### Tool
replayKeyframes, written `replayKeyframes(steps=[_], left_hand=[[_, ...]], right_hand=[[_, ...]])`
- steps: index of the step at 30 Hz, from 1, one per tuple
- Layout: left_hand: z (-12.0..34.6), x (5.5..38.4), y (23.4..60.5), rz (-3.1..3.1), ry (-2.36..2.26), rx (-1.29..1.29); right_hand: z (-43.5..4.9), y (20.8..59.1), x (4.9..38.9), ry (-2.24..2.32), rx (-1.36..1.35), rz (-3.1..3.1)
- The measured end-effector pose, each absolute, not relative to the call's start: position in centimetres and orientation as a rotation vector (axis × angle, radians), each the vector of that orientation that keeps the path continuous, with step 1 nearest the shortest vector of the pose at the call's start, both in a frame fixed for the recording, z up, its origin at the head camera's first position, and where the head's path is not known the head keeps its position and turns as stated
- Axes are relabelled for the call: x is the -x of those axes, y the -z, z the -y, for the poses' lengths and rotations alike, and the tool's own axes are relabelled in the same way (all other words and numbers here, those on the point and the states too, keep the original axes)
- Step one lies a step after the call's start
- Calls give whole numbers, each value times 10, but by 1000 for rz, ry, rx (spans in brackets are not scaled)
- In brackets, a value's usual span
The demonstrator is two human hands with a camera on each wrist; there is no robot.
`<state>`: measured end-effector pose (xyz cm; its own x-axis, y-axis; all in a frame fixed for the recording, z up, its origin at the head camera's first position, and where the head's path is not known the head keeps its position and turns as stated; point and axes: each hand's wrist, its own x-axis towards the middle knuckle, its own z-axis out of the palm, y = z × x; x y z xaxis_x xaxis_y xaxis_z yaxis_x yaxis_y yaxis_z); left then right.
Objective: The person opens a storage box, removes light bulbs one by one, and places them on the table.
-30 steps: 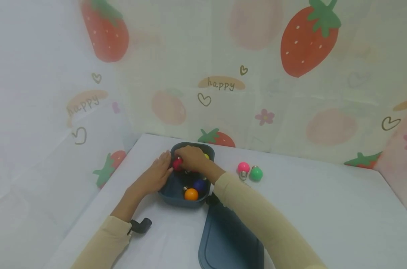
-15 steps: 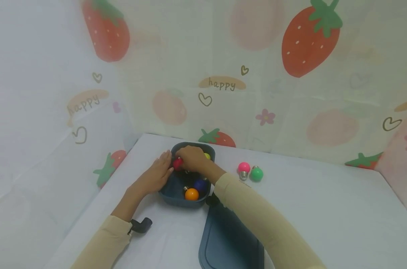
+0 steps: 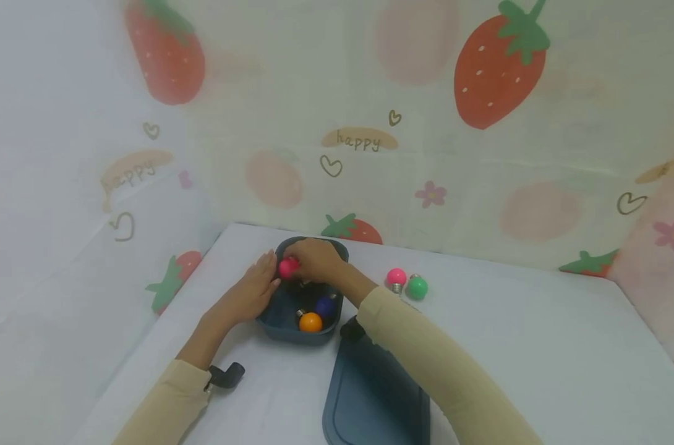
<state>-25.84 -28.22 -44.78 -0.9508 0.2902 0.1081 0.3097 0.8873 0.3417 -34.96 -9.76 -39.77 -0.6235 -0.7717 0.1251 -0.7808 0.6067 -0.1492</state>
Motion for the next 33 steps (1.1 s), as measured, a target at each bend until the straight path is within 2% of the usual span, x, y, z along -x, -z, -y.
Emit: replayKeyframes(steps=[12, 33], left_hand=[[283, 259, 450, 2995, 590, 472], [280, 258, 447, 3029, 621, 441]], right_hand=[[78, 376, 330, -327, -1280, 2825], [27, 374, 303, -515, -1218, 2778]])
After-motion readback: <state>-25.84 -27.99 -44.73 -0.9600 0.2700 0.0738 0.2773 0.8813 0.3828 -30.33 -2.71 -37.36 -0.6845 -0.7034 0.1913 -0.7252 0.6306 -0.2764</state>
